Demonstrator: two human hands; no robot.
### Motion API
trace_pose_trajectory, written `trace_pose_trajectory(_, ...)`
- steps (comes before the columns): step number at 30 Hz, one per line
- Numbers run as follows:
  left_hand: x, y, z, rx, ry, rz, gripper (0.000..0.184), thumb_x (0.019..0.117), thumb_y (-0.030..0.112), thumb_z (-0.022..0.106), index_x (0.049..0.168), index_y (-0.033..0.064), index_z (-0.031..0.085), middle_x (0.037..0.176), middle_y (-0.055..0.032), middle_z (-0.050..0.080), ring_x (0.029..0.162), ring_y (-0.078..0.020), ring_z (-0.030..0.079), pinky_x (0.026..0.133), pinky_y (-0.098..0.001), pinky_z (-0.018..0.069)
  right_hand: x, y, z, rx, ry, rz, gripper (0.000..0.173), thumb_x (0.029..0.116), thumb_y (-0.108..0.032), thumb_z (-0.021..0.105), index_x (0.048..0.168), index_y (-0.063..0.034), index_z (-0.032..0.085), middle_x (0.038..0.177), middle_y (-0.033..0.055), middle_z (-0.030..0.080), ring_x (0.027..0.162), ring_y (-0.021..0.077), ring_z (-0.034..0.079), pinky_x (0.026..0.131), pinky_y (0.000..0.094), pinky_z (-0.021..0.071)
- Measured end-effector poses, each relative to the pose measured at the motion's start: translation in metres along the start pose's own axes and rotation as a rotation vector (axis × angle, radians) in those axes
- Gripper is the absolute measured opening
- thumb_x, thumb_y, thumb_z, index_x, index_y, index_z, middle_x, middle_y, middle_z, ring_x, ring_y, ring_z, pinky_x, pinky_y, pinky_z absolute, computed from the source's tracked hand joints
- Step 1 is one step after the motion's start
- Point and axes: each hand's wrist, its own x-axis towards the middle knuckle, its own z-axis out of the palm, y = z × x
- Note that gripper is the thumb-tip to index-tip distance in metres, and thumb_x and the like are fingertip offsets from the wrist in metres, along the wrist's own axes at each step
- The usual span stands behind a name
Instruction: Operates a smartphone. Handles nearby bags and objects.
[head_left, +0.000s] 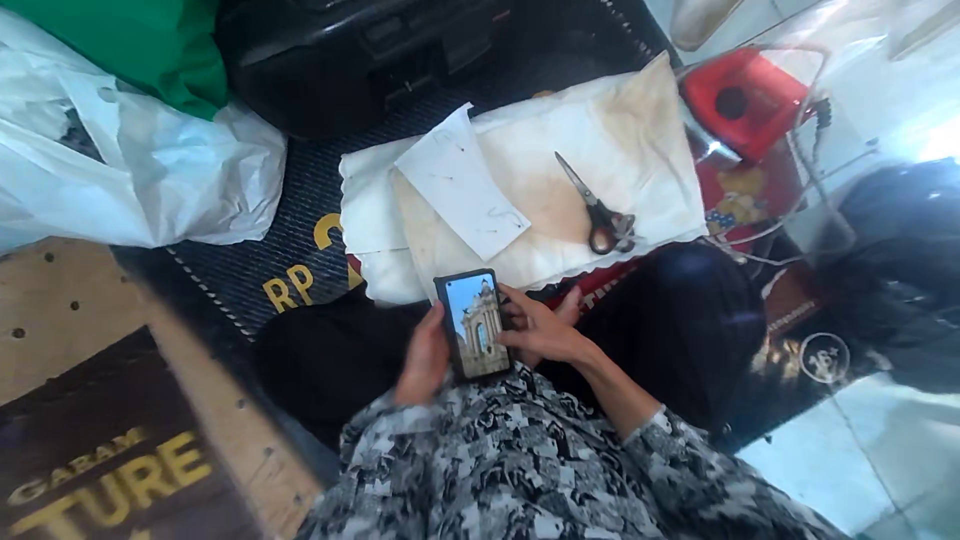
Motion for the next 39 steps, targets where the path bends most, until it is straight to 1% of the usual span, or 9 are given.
trace_pose_trajectory(4,0.001,-0.001,-0.002,0.036,-0.001,0.004,0.039,0.113,0.03,0.031,0.136,0.0081,0.054,0.116,-0.0075,0.071,0.106,-0.0146,0.069,0.091,-0.0343,0.0573,0.0,0.004,0.003,-0.118,-0.045,0.014,0.116,0.0803,-0.01,0.086,0.165,-0.016,0.007,0.138,0.0212,0.059,0.101,0.0229,0.072,0.087,0.0398,0.0608)
trace_pose_trajectory(7,0.0,-0.001,-0.001,0.042,0.001,0.008,0.039,0.1128,0.03,0.032,0.135,0.0089,0.056,0.114,-0.0064,0.072,0.104,-0.0138,0.069,0.09,-0.0334,0.058,0.002,0.005,0.007,-0.23,-0.018,0.048,0.123,0.0775,-0.013,0.089,0.165,-0.0183,0.004,0.135,0.0241,0.059,0.1,0.0285,0.071,0.087,0.0466,0.0594)
trace_pose_trajectory(10,0.002,-0.002,-0.003,0.058,-0.015,-0.001,0.039,0.1128,0.03,0.032,0.136,0.0093,0.055,0.115,-0.0066,0.072,0.104,-0.014,0.069,0.09,-0.0334,0.0577,0.006,0.009,0.009,-0.263,0.054,0.023,0.098,0.0901,-0.017,0.078,0.164,-0.0124,0.014,0.125,0.0222,0.066,0.102,0.0291,0.071,0.091,0.048,0.0586)
trace_pose_trajectory(13,0.001,0.0,-0.002,0.049,-0.009,-0.016,0.038,0.1128,0.03,0.032,0.136,0.0097,0.055,0.114,-0.0063,0.072,0.104,-0.0137,0.07,0.09,-0.0328,0.0581,0.008,0.011,0.011,-0.245,0.228,-0.034,0.046,0.1095,-0.024,0.049,0.151,-0.0039,0.044,0.109,0.0199,0.07,0.094,0.0279,0.07,0.087,0.0477,0.0565)
trace_pose_trajectory(14,0.001,0.0,-0.001,0.038,-0.005,-0.016,0.038,0.1128,0.03,0.032,0.136,0.0099,0.055,0.114,-0.0061,0.072,0.104,-0.0135,0.07,0.09,-0.0325,0.0583,0.009,0.011,0.011,-0.24,0.271,-0.039,0.042,0.1119,-0.028,0.042,0.145,-0.0045,0.052,0.109,0.0186,0.07,0.096,0.027,0.07,0.088,0.0481,0.0556)
trace_pose_trajectory(19,0.003,-0.002,-0.005,0.017,-0.039,-0.009,0.04,0.1128,0.032,0.031,0.135,0.0101,0.058,0.115,-0.0072,0.073,0.105,-0.0165,0.071,0.09,-0.035,0.059,0.009,0.012,0.01,-0.198,0.305,-0.052,0.041,0.1128,-0.032,0.037,0.136,-0.0089,0.06,0.106,0.0125,0.072,0.095,0.0196,0.07,0.087,0.0436,0.0562)
trace_pose_trajectory(28,0.003,-0.002,-0.005,-0.016,-0.027,-0.019,0.04,0.1127,0.033,0.032,0.136,0.0115,0.056,0.117,-0.0059,0.072,0.106,-0.0154,0.07,0.089,-0.034,0.0592,0.004,0.011,0.008,-0.142,0.272,-0.075,0.038,0.1124,-0.026,0.039,0.14,-0.0098,0.059,0.115,0.0105,0.071,0.102,0.0156,0.069,0.092,0.0406,0.0555)
trace_pose_trajectory(35,0.002,-0.003,-0.006,0.009,-0.024,-0.014,0.039,0.1127,0.035,0.032,0.136,0.013,0.055,0.118,-0.0037,0.071,0.106,-0.0134,0.07,0.089,-0.0325,0.0585,-0.011,-0.006,0.015,-0.135,0.274,-0.067,0.04,0.1119,-0.019,0.036,0.146,-0.0067,0.054,0.118,0.0186,0.069,0.098,0.0256,0.069,0.086,0.0462,0.056)
trace_pose_trajectory(39,0.001,-0.002,-0.004,0.009,-0.025,-0.017,0.041,0.1123,0.037,0.033,0.139,0.014,0.054,0.121,-0.0043,0.071,0.108,-0.0142,0.069,0.09,-0.0334,0.0586,0.003,0.008,0.004,-0.118,0.23,-0.098,0.041,0.1107,-0.019,0.037,0.146,-0.0059,0.055,0.127,0.0135,0.068,0.114,0.0148,0.066,0.102,0.0378,0.0507)
